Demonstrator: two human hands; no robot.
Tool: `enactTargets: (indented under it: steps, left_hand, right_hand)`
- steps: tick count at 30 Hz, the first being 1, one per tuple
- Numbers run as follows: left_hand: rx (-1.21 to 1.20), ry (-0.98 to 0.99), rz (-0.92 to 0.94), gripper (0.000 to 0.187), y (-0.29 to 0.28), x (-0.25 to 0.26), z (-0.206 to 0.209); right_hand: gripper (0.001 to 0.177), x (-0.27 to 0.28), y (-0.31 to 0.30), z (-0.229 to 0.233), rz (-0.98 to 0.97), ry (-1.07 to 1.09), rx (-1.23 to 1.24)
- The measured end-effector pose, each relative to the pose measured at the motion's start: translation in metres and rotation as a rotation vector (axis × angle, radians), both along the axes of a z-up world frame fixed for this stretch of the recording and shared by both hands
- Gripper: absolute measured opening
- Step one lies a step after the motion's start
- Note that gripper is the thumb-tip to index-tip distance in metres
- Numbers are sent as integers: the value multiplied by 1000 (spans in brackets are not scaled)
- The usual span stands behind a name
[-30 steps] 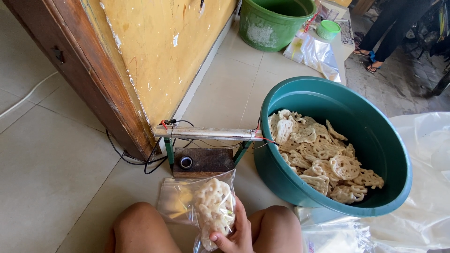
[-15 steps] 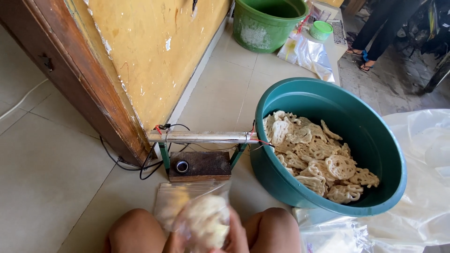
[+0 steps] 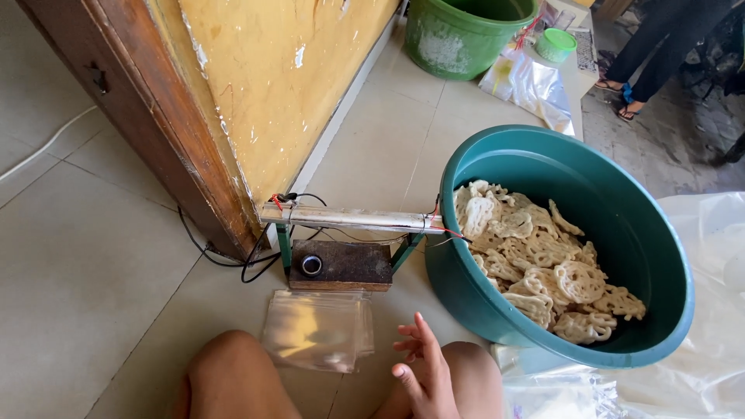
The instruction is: Manually filling plastic bags with crackers from a large basin and sealing them using a heat sealer.
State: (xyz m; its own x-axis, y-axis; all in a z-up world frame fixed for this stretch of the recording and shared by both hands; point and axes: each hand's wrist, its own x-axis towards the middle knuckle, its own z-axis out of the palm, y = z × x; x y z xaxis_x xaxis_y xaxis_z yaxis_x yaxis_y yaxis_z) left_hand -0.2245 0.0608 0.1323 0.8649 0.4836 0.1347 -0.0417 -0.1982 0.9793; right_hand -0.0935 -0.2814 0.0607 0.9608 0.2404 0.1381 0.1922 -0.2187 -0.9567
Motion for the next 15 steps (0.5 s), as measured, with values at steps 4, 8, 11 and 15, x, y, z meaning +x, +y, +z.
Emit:
enactTargets:
  steps: [4,8,11,15]
  left_hand:
    - [67,96,108,23,-23,121,-25]
    - [309,767,-688,15,-97,180,-155]
    - [749,835,-710,48,-127,184,-248]
    - [682,907,-633,10,-125,182,-281]
  right_hand:
    - [75,-4,2,-5,-38,100,124]
    - [74,-10,7,13,-21,-12,61]
    - [74,-14,-6,1,4,-140,-8]
    - [74,-12,-36,-41,-78,-165,6]
